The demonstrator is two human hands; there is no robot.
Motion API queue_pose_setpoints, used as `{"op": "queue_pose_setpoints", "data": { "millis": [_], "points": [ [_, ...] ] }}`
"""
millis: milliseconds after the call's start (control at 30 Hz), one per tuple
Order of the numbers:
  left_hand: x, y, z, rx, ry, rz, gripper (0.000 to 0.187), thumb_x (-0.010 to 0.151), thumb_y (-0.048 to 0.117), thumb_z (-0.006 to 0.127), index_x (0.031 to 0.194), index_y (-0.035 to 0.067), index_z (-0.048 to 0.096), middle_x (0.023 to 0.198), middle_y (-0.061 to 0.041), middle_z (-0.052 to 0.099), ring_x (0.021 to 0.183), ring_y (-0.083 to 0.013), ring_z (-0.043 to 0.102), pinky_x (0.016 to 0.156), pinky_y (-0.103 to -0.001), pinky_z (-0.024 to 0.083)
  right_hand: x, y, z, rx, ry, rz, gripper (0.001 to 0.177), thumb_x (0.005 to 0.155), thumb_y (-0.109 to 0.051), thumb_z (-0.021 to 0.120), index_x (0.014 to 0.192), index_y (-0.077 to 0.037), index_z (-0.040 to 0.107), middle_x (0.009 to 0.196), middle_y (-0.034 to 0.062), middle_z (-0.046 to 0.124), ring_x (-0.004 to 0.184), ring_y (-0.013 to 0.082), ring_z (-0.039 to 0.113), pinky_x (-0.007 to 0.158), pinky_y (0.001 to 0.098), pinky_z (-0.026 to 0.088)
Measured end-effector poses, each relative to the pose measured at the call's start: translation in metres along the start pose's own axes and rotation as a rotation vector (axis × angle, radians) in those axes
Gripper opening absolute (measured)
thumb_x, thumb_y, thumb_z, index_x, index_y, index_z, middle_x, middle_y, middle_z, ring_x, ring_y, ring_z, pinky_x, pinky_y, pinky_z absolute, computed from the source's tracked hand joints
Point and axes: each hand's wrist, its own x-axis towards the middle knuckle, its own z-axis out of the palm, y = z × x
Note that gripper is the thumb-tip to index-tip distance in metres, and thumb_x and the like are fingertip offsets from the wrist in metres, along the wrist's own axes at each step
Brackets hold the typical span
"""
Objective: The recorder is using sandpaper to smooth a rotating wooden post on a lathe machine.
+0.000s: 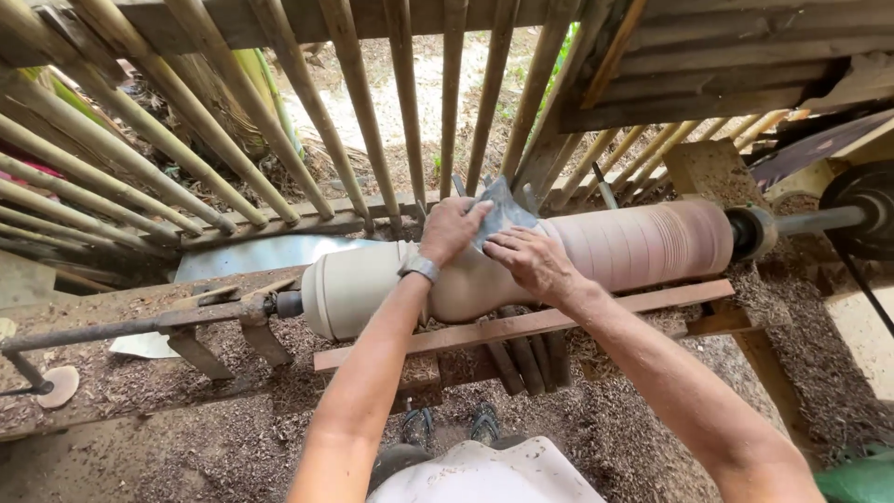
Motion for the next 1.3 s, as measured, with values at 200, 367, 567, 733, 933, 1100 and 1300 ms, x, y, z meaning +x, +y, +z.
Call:
{"op": "queue_pose_setpoints", "data": {
  "millis": [200,367,567,733,933,1100,1300],
  "points": [
    [-0.001,0.014,0.017,0.850,-0.054,-0.075,0.038,0.097,0.047,0.058,0.105,0.015,0.077,0.101,-0.015,0.076,0.096,-0.0348,0.073,0.084,-0.051,0.056,-0.012,-0.005,0.024,0.111,-0.208,0.199,0.053,0.079,0.008,0.064,0.132,0.003,0.061,0.133,0.0200,0.064,0.128,0.0349,0.059,0.114,0.0457,0.043],
    [0.017,-0.009,0.040,0.798,-0.005,0.006,0.038,0.098,0.045,0.059,0.104,0.011,0.076,0.104,-0.018,0.075,0.099,-0.0382,0.073,0.086,-0.050,0.059,-0.023,-0.014,0.027,0.003,-0.270,0.220,0.063,0.075,0.007,0.061,0.137,0.011,0.051,0.139,0.0267,0.057,0.133,0.0370,0.054,0.117,0.0484,0.037],
    [0.029,-0.009,0.030,0.786,-0.077,-0.050,0.038,0.097,0.044,0.062,0.105,0.010,0.077,0.108,-0.019,0.074,0.102,-0.0375,0.073,0.090,-0.049,0.058,-0.014,-0.022,0.031,0.012,-0.340,0.273,0.070,0.074,0.008,0.056,0.142,0.015,0.041,0.146,0.0328,0.048,0.139,0.0405,0.046,0.120,0.0495,0.031],
    [0.023,0.002,0.006,0.771,-0.127,-0.040,0.036,0.096,0.044,0.064,0.106,0.012,0.077,0.108,-0.018,0.074,0.105,-0.0374,0.071,0.094,-0.049,0.056,0.000,-0.030,0.032,0.098,-0.335,0.279,0.071,0.074,0.013,0.054,0.144,0.016,0.039,0.147,0.0346,0.046,0.141,0.0416,0.044,0.121,0.0470,0.031],
    [0.019,-0.002,-0.010,0.724,-0.130,-0.088,0.031,0.094,0.042,0.066,0.108,0.017,0.078,0.110,-0.017,0.075,0.107,-0.0361,0.071,0.096,-0.048,0.055,0.014,-0.037,0.033,0.091,-0.342,0.255,0.077,0.068,0.015,0.055,0.144,0.016,0.039,0.146,0.0360,0.045,0.140,0.0453,0.042,0.119,0.0457,0.033],
    [0.020,-0.003,-0.023,0.756,-0.171,-0.098,0.032,0.094,0.042,0.067,0.106,0.014,0.079,0.111,-0.017,0.075,0.108,-0.0350,0.071,0.098,-0.047,0.055,0.020,-0.041,0.037,0.071,-0.316,0.203,0.079,0.066,0.014,0.057,0.143,0.016,0.040,0.145,0.0337,0.046,0.138,0.0446,0.044,0.119,0.0455,0.034],
    [0.022,-0.023,-0.029,0.876,-0.101,-0.179,0.034,0.092,0.037,0.069,0.106,0.008,0.078,0.107,-0.022,0.074,0.105,-0.0378,0.072,0.092,-0.048,0.058,0.034,-0.048,0.042,0.082,-0.334,0.103,0.078,0.068,0.008,0.058,0.142,0.019,0.038,0.145,0.0335,0.046,0.137,0.0442,0.044,0.119,0.0459,0.032]
  ]
}}
